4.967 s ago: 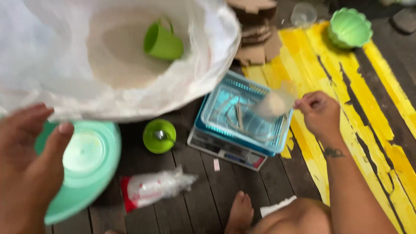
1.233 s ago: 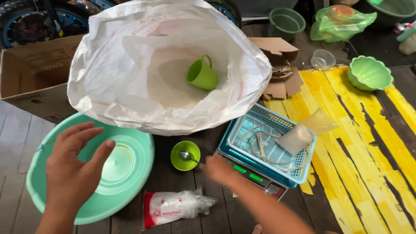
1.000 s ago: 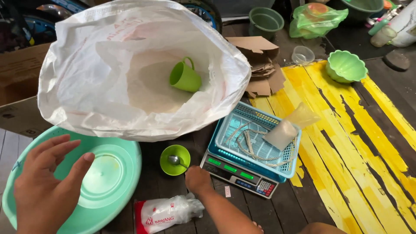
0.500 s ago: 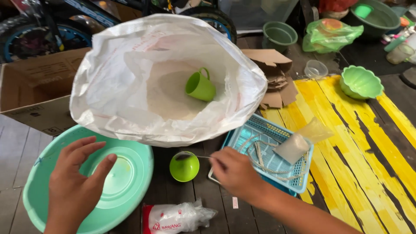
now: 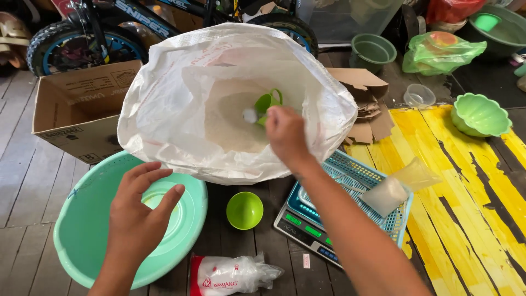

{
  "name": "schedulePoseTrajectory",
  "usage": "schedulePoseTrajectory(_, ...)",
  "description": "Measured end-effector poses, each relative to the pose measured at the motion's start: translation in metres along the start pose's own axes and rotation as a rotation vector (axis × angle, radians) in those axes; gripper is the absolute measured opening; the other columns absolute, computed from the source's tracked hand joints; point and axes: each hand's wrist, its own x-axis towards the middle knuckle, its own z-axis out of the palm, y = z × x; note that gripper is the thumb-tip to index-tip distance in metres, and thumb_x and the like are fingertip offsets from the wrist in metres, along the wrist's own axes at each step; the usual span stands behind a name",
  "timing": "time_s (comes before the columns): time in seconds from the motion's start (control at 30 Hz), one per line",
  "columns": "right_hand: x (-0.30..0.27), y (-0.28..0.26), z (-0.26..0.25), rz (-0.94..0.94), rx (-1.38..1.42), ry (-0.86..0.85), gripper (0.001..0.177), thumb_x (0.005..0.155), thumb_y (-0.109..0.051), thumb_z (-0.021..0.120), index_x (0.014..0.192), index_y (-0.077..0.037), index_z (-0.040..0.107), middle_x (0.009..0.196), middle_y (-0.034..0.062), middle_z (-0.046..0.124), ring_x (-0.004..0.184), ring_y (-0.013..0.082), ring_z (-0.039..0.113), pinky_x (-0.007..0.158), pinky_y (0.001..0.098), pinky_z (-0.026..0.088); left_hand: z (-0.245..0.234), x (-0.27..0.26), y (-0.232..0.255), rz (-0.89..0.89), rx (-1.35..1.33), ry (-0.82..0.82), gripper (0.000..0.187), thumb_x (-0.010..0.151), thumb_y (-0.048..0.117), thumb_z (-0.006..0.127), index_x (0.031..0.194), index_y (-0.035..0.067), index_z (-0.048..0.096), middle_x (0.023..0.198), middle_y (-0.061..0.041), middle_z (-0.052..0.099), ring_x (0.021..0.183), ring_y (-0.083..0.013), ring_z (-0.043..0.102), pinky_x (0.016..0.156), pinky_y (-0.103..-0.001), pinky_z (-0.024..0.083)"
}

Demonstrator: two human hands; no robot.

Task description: The person is manually packaging powdered food by scooping it from a large white sack into small plastic bags, then using a spoon to adjust the weight on a digital scale for accuracy.

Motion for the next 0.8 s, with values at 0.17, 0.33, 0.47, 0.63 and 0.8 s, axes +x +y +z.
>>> schedulePoseTrajectory(0.17,-0.008,-0.01,0.034,0.467,0.129,-0.214,0.038,0.097,-0.019,0.048,0.063,-0.01,0.062,0.053,0.0036,0.061,0.056,0.0223,0.071,0.052,0.0321,0.045,0.0,-0.001,0.0,-0.02,-0.008,-0.006,0.031,0.084,0.029,0.078,0.113,0.019,0.077,0.136,0.002,0.064,0.127,-0.0151,0.06,0.099,-0.036,0.048)
schedulePoseTrajectory(0.33,0.016,-0.045,-0.022,0.987,0.255,-0.124,0.028,0.093,-0.017,0.054,0.076,-0.007,0.073,0.073,0.0029,0.074,0.045,0.0176,0.068,0.042,0.024,0.044,-0.003,-0.001,-0.003,-0.044,0.004,-0.026,0.031,0.084,0.031,0.077,0.113,0.02,0.077,0.137,0.003,0.064,0.129,-0.0146,0.06,0.099,-0.037,0.048)
schedulePoseTrajectory(0.47,0.017,-0.048,-0.044,1.065,0.365,-0.005,0.02,0.088,-0.015,0.055,0.081,-0.003,0.07,0.069,0.0034,0.066,0.039,0.0163,0.058,0.047,0.0275,0.045,-0.003,-0.001,-0.002,-0.03,0.019,-0.022,0.031,0.085,0.031,0.077,0.114,0.02,0.077,0.138,0.003,0.064,0.129,-0.015,0.06,0.099,-0.037,0.048)
schedulePoseTrajectory(0.63,0.016,-0.053,-0.057,1.009,0.306,-0.019,0.025,0.088,-0.018,0.054,0.09,-0.004,0.074,0.074,0.0024,0.069,0.042,0.016,0.063,0.043,0.0252,0.042,-0.001,-0.001,0.0,-0.025,-0.001,-0.015,0.03,0.084,0.03,0.078,0.113,0.021,0.077,0.137,0.003,0.064,0.126,-0.0144,0.061,0.089,-0.035,0.049)
schedulePoseTrajectory(0.8,0.018,-0.064,-0.062,1.094,0.401,0.023,0.02,0.088,-0.014,0.055,0.089,-0.003,0.072,0.065,0.0024,0.062,0.041,0.0171,0.059,0.044,0.0268,0.04,-0.003,-0.002,0.001,-0.02,0.0,-0.018,0.031,0.084,0.03,0.078,0.114,0.02,0.077,0.137,0.002,0.064,0.128,-0.0154,0.06,0.099,-0.037,0.048)
